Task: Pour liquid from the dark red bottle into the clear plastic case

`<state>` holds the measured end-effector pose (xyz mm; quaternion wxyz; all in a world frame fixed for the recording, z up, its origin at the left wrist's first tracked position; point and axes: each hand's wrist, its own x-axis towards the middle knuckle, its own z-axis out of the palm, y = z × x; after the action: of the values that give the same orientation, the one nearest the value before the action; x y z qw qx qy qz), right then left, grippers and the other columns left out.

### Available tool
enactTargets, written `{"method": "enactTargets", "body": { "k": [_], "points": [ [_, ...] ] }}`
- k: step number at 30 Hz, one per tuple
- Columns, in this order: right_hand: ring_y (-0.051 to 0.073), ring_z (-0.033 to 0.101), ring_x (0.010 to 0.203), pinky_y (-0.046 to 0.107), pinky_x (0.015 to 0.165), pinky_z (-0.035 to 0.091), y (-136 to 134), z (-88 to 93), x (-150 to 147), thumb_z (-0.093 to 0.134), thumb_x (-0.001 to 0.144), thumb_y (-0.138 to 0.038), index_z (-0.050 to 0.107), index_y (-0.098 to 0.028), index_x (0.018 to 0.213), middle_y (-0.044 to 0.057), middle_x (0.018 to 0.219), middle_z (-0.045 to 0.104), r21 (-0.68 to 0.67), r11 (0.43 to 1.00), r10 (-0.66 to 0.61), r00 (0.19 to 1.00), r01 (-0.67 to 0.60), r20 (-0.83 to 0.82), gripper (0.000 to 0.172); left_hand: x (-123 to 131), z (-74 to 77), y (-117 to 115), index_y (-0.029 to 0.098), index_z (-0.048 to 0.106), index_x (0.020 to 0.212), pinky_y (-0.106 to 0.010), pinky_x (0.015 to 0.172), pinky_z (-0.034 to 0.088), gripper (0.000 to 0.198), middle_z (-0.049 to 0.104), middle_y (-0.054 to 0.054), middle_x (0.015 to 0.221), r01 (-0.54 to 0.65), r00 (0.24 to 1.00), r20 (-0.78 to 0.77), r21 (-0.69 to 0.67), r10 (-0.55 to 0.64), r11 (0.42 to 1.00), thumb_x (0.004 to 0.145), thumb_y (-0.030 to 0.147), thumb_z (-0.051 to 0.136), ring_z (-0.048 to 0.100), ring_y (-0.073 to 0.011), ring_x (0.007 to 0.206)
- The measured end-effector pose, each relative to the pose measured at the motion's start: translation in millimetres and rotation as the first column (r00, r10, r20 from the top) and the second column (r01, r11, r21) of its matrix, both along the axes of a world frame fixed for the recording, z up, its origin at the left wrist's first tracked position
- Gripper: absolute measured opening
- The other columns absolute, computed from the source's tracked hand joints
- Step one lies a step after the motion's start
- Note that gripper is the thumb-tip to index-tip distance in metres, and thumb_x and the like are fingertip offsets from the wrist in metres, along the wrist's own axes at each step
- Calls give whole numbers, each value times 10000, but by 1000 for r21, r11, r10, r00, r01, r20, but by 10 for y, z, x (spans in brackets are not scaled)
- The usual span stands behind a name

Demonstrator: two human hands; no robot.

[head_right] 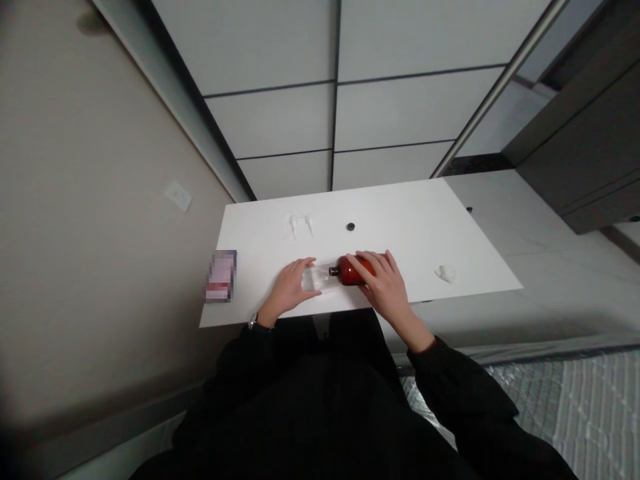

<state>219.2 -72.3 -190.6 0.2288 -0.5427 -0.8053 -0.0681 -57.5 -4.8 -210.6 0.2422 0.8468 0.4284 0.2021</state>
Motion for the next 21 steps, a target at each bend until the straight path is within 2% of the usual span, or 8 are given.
{"method": "enactTargets", "body": {
  "k": [10,21],
  "points": [
    [337,596,1342,639,1208,388,101,89,-43,594,976,-106,365,-293,1647,147,1463,645,44,998,41,991,-48,130,733,5,30,-10,258,482,1445,-514,1056,515,824,685,-98,1332,11,1000,-8,-13,-11,1000,763,334,938,663,-350,1227],
    [316,585,1348,646,1233,368,128,157,-36,553,995,-77,368,-308,1656,135,1470,638,30,997,66,982,-73,179,724,12,35,-12,256,482,1450,-501,1063,507,803,676,-106,1347,5,1000,-18,-18,-5,1000,784,353,919,661,-353,1242]
  ]
}}
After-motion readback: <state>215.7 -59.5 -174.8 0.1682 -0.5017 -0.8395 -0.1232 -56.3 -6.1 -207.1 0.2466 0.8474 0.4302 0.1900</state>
